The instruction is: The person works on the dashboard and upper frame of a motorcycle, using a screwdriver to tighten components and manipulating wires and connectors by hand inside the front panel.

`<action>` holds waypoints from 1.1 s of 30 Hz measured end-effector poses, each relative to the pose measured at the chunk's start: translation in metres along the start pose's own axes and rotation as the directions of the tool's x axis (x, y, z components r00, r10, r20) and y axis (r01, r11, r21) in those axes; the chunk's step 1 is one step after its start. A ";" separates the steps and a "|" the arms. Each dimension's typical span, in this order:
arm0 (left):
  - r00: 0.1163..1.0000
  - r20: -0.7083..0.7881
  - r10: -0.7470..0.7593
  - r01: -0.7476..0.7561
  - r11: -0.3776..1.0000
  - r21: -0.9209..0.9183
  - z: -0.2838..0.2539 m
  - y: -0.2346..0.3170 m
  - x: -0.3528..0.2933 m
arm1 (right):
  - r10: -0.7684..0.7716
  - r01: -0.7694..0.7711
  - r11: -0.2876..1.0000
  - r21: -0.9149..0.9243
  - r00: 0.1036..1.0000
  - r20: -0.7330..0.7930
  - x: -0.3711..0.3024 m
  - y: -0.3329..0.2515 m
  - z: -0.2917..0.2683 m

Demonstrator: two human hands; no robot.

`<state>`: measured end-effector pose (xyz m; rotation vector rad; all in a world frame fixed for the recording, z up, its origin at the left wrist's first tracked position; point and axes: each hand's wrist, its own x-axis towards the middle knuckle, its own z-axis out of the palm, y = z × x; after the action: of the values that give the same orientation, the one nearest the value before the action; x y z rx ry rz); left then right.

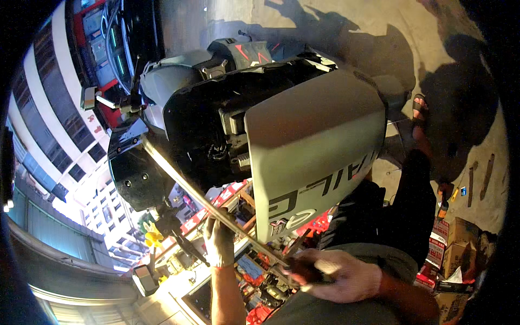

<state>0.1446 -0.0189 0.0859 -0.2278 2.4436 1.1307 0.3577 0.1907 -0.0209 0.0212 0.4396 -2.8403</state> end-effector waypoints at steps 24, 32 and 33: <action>0.844 0.022 0.535 -0.509 0.790 0.342 -0.121 -0.074 0.044 | -0.245 0.348 0.934 0.074 0.780 -0.575 0.245 0.092 0.119; 0.739 0.123 0.662 -0.595 0.556 0.581 -0.120 -0.071 0.104 | -0.057 0.168 0.951 0.258 0.920 -0.388 0.324 0.039 0.108; 0.664 0.088 0.743 -0.630 0.491 0.601 -0.119 -0.069 0.110 | -0.036 0.129 0.967 0.217 0.920 -0.390 0.325 0.032 0.117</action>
<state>0.0307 -0.1500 0.0570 0.9992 3.0023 0.5091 0.0556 0.0419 0.0635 0.6301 0.1695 -2.9551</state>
